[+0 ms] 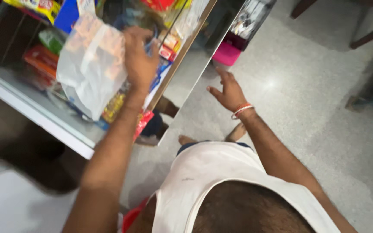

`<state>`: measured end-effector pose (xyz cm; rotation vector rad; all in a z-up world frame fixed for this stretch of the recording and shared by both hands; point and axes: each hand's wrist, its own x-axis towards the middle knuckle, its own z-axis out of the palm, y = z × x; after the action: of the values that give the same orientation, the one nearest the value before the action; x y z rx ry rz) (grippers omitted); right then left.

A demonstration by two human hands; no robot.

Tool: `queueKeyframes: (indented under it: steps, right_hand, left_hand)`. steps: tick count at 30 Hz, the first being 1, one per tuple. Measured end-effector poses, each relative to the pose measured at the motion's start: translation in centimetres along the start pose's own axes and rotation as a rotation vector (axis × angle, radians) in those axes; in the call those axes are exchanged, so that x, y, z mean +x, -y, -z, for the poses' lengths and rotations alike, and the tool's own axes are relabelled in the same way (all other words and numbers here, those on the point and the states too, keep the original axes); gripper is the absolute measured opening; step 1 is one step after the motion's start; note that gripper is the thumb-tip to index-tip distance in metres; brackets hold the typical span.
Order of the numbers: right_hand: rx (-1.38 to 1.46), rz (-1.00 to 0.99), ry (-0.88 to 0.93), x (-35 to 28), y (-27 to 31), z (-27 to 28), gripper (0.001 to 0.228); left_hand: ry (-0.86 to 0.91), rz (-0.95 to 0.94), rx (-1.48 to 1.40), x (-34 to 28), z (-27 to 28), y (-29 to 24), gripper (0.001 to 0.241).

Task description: The person retrieves snack packets from a glass display cabinet and uses scissors to cut open the packaging. They then place the opened packets onto a table covered with newspaper.

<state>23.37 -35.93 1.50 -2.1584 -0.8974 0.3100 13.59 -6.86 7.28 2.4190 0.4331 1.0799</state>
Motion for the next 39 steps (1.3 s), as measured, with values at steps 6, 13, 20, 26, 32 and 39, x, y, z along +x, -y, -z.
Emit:
queueKeyframes:
  steps: [6,13,20,26,32,39]
  right_hand:
    - [0.08,-0.029,0.122,1.0,-5.8,3.0,0.077]
    - [-0.016,0.193,-0.014,3.6,-10.9,8.2,0.071]
    - [-0.012,0.13,-0.081,7.1,-12.9,13.4,0.068]
    - [-0.034,0.135,-0.197,11.3,-14.0,15.9,0.062]
    - [-0.073,0.07,-0.257,18.5,-14.9,20.4,0.061]
    - [-0.158,0.169,-0.415,25.8,-17.4,24.7,0.058]
  left_hand:
    - [0.334,0.129,-0.041,-9.9,-9.8,-11.2,0.045]
    - [0.476,0.075,0.015,-7.0,-17.7,-16.0,0.057]
    - [0.453,0.046,-0.036,-2.6,-22.8,-18.0,0.058]
    - [0.425,-0.013,-0.109,3.3,-27.8,-17.2,0.06]
    - [0.444,-0.083,-0.157,11.8,-33.0,-18.4,0.059]
    - [0.419,-0.23,-0.226,19.8,-38.0,-18.9,0.06]
